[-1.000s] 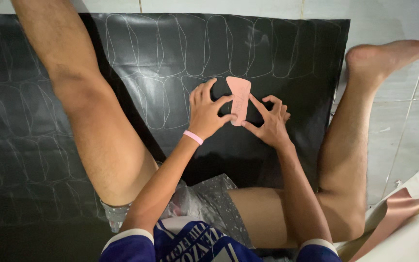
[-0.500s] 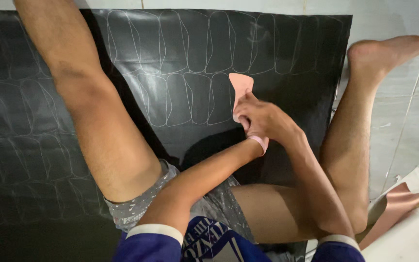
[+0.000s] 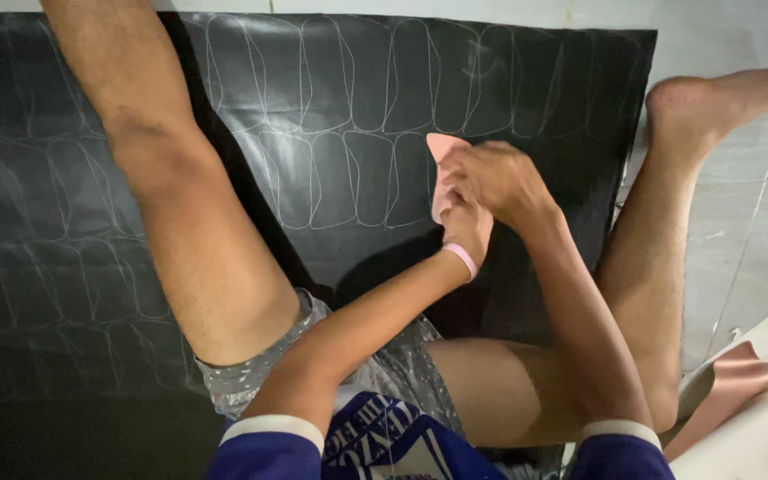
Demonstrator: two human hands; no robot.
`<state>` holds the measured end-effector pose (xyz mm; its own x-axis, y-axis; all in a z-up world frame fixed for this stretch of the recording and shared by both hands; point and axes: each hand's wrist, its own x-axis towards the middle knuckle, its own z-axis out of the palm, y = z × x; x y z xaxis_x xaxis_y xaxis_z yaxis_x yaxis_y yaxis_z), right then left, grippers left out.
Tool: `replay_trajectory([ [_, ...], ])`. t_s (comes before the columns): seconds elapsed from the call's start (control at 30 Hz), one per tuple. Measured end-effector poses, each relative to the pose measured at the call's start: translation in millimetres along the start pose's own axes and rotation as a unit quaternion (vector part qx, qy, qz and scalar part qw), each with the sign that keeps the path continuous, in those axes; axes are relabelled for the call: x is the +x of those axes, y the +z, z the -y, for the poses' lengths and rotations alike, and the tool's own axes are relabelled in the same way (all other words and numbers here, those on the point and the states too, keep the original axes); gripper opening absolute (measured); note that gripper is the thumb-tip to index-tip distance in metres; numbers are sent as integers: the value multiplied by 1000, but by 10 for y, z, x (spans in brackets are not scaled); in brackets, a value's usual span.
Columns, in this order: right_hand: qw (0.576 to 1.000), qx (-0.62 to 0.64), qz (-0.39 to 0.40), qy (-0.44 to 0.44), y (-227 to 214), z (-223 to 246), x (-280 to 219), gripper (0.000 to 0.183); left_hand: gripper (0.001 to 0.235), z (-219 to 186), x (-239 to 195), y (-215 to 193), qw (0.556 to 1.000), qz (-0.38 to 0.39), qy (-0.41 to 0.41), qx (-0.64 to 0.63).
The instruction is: The person sits on the floor and repeatedly rubs a pink rectangular object against a large black sheet with white outlines. The hands move the pink object back and forth over the same area of the black sheet continuously.
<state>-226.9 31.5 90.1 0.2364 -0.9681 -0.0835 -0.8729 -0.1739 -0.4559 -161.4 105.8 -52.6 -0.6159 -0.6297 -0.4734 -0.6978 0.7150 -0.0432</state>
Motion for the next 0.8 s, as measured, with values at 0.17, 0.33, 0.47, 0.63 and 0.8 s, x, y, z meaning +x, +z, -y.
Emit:
replay_trajectory([
  [0.17,999,4,-30,-13,34,-117,259,26,45,472,-150,-432,987,-158,-6,-4],
  [0.33,996,65,-50,30,44,-168,181,22,44,582,-166,-404,975,-223,7,10],
  [0.47,995,32,-91,-11,23,-191,39,20,36,575,-114,-298,981,-190,41,-29],
  [0.63,992,-37,-117,-16,-52,-240,-275,26,37,661,-107,-252,953,-228,30,-197],
  [0.8,991,2,-120,52,171,-238,-545,37,29,961,-179,-291,942,-277,71,-173],
])
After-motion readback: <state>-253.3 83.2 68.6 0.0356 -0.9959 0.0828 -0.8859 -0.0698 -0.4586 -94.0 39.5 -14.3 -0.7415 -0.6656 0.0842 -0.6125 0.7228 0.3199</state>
